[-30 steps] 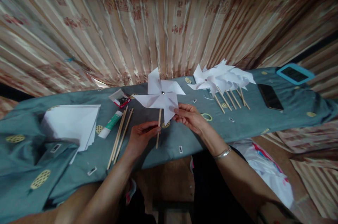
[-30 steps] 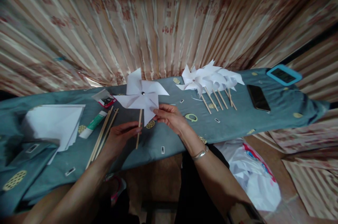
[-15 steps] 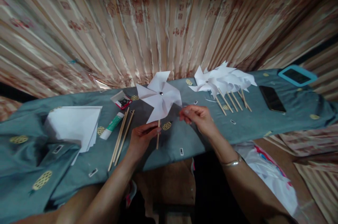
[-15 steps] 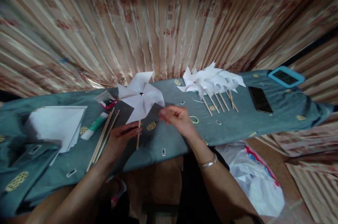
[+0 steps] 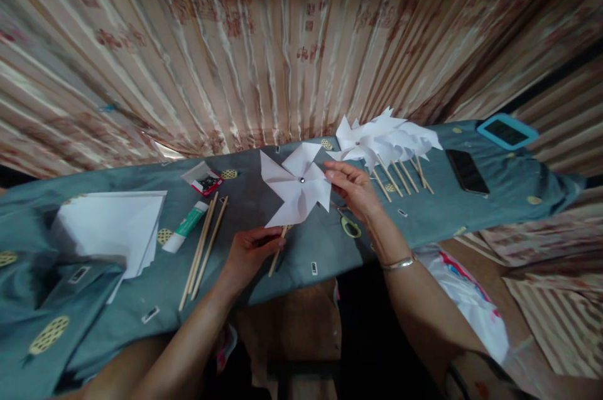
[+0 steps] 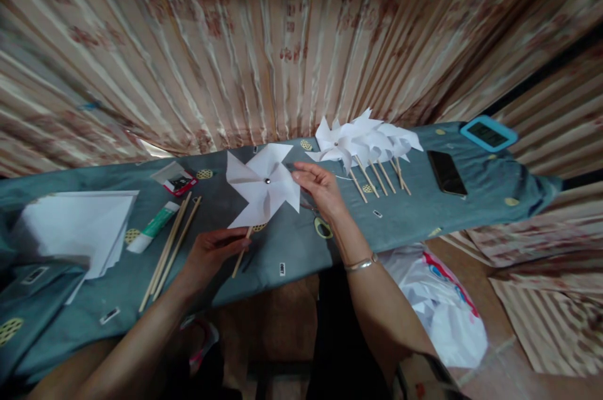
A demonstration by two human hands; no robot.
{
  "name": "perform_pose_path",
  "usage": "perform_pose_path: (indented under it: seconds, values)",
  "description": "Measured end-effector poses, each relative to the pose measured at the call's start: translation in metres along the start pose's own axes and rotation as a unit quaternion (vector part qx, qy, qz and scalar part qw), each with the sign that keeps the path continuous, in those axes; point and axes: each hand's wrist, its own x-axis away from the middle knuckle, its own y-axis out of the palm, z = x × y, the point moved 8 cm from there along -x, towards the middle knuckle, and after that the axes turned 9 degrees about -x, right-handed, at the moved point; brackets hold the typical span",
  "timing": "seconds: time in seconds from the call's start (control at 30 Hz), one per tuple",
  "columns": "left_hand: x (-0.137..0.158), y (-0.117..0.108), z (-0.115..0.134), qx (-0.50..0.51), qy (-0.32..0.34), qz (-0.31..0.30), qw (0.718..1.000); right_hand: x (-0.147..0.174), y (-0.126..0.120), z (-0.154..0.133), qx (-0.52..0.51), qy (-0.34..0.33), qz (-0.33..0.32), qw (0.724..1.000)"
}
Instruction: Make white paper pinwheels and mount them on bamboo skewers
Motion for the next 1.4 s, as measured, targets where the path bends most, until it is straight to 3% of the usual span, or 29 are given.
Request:
perform_pose_path:
  seconds: [0.6, 0.8, 1.4]
  values:
    - [0.000, -0.003, 0.003, -0.006, 0.007, 0.017, 1.000, 0.015, 0.014, 0.016, -0.063, 0.076, -0.011, 0.995]
    - [-0.002, -0.002, 0.001, 0.002, 0.013, 0.020, 1.000, 0.018, 0.021, 0.023, -0.082, 0.101, -0.041, 0.991]
    - [-0.002, -0.002, -0.004, 0.001, 0.014, 0.028, 1.000, 0.023, 0.031, 0.046, -0.112, 0.121, -0.049, 0.985]
